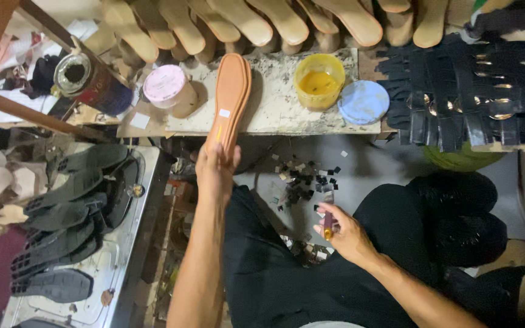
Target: The person sits on the floor holding a sandal insole in one hand and brushes yellow adhesive from a jar onto the insole surface using a brush. They repeatedly dip the brush into the jar, spread the adhesive across the insole, and work through a stack of insoles one at a time.
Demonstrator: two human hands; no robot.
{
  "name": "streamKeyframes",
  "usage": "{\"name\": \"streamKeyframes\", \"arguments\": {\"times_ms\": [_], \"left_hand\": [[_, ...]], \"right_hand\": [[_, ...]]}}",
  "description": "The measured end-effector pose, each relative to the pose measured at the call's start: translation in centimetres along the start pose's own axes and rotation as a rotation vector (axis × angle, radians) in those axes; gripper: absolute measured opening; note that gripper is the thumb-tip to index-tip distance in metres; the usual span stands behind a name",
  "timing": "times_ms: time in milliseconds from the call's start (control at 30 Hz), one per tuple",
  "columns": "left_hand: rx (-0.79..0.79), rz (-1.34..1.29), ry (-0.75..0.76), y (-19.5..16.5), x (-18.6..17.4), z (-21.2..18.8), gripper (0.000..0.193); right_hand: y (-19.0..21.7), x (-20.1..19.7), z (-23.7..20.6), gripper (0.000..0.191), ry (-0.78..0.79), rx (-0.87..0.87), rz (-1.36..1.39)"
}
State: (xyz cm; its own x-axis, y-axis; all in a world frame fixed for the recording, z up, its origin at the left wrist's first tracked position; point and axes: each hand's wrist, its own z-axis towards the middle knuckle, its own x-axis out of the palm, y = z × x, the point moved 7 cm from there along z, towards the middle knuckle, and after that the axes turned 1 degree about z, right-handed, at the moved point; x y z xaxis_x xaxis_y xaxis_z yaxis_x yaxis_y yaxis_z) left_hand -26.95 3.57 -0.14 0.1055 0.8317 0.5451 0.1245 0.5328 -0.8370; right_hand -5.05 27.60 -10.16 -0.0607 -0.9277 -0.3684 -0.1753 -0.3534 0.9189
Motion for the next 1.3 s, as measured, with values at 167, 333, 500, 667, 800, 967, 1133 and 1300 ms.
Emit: {"name": "streamKeyframes", "arguments": {"times_ms": [167, 333, 500, 667, 800, 967, 1133, 1300], "left_hand": [[-0.221, -0.186, 0.055, 4.5, 2.7, -13.1, 0.076], [-0.691, -0.464, 0.216, 11.4, 6.0, -25.0, 0.072], [-0.658, -0.219, 0.333, 10.6, 4.2, -25.5, 0.079], [-0.203, 0.413, 0.456, 6.4, 6.1, -22.6, 0.114], [-0.159, 0.454, 0.35, 5.5, 8.3, -21.9, 0.099], [-0.407, 0.054, 0.183, 5.7, 5.2, -22.9, 0.089], [-0.449, -0.074, 0.111, 6.2, 1.4, -24.8, 0.081], [-0.488, -0.097, 0.102, 7.5, -0.3, -26.4, 0.086]], "right_hand": [[5.9, -3.7, -0.1, 0.097, -0.087, -0.28, 0.604], [12.0, -6.3, 0.6, 0.119, 0.047, -0.456, 1.15], [15.1, -4.8, 1.0, 0.104, 0.064, -0.301, 0.972], [17.3, -1.5, -0.1, 0.104, -0.003, -0.295, 0.639], [19.7, -2.7, 0.2, 0.096, -0.029, -0.565, 0.224], [19.0, -12.1, 5.4, 0.041, -0.288, -0.275, -0.002], [24.1, -16.7, 12.5, 0.029, -0.326, -0.479, -0.296], [23.0, -16.3, 19.4, 0.028, -0.361, -0.582, -0.529]]}}
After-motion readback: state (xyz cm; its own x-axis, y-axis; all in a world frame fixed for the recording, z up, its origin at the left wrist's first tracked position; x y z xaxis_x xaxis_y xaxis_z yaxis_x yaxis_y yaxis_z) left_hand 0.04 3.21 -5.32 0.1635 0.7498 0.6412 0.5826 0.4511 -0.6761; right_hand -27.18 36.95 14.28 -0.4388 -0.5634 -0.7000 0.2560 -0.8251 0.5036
